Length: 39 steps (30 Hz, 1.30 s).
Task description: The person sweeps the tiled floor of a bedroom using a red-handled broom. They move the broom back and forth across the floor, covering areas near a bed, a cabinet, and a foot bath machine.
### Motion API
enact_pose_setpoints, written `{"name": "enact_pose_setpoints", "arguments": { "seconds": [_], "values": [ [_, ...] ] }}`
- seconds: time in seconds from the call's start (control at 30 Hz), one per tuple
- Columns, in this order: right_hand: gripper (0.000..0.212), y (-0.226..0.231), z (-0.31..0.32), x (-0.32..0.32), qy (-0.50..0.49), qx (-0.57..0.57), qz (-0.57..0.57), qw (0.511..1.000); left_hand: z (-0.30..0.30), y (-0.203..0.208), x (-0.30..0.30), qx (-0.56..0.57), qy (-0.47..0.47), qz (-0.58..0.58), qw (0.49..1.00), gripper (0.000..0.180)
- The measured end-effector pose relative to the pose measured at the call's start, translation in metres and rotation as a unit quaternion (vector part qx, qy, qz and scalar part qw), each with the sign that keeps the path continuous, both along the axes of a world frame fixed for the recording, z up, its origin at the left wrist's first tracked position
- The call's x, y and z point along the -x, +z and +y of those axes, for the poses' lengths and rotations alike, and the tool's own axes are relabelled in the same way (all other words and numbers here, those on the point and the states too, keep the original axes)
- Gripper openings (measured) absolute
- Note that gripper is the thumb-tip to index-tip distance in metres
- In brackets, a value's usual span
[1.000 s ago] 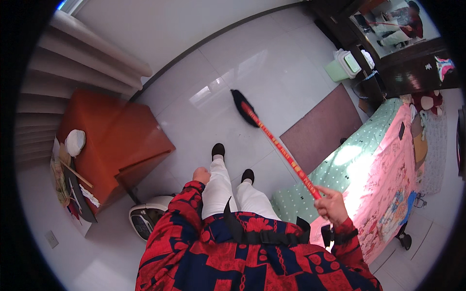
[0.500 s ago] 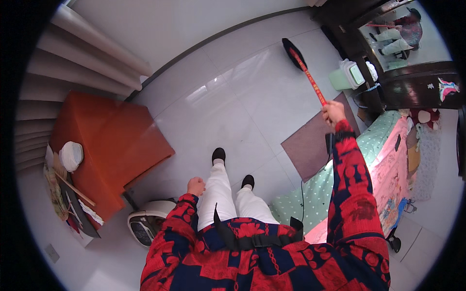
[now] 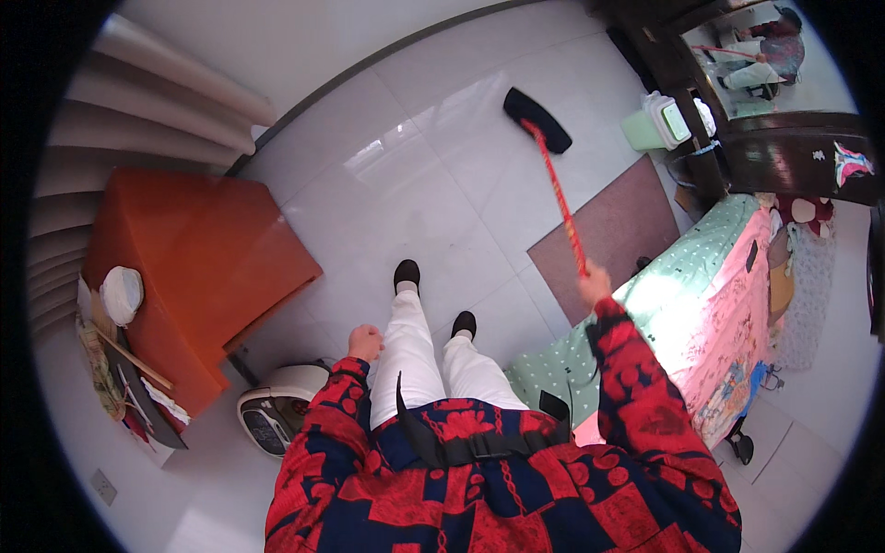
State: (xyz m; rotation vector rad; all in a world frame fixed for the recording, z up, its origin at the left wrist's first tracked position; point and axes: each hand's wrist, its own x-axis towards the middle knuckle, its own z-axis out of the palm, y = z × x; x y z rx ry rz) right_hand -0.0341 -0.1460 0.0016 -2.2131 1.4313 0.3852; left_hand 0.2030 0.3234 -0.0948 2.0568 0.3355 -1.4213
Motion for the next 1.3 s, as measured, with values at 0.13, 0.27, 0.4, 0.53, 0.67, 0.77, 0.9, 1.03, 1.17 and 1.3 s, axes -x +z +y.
{"name": "enact_pose_setpoints", "arguments": {
  "seconds": [0.13, 0.27, 0.4, 0.53, 0.67, 0.77, 0.9, 1.03, 1.17, 1.3],
  "values": [
    [0.037, 0.031, 0.103, 0.095, -0.096, -0.125, -0.004, 0.987, -0.013, 0.004, 0.011, 0.000, -0.014, 0.004, 1.000, 0.024],
    [0.059, 0.091, 0.177, 0.182, -0.016, -0.170, -0.016, 0.985, -0.032, 0.008, 0.025, 0.010, -0.053, 0.003, 0.999, 0.024],
    [0.057, 0.140, 0.210, 0.215, -0.111, -0.296, -0.138, 0.939, -0.054, 0.014, 0.044, 0.010, -0.073, 0.021, 0.997, 0.024],
    [0.060, 0.217, 0.202, 0.200, -0.198, -0.375, -0.172, 0.889, -0.066, 0.015, 0.059, 0.035, -0.086, 0.005, 0.996, 0.024],
    [0.059, 0.273, 0.170, 0.156, -0.377, -0.442, -0.161, 0.798, -0.065, 0.012, 0.065, 0.026, -0.108, -0.022, 0.994, 0.019],
    [0.058, 0.283, 0.143, 0.132, -0.394, -0.387, -0.169, 0.816, -0.057, 0.013, 0.060, 0.025, -0.104, -0.018, 0.994, 0.019],
    [0.053, 0.257, 0.089, 0.105, -0.376, -0.309, -0.196, 0.851, -0.041, 0.017, 0.045, 0.006, -0.071, -0.008, 0.997, 0.023],
    [0.040, 0.209, 0.010, 0.064, -0.355, -0.241, -0.231, 0.873, -0.015, 0.015, 0.025, -0.018, -0.024, -0.003, 1.000, 0.021],
    [0.018, 0.150, -0.068, -0.004, -0.305, -0.218, -0.273, 0.886, 0.008, 0.009, 0.013, -0.036, -0.035, -0.029, 0.998, 0.021],
    [0.007, 0.101, -0.124, -0.068, -0.316, -0.183, -0.232, 0.901, 0.017, 0.004, 0.008, -0.038, -0.024, 0.004, 0.999, 0.021]
  ]
}}
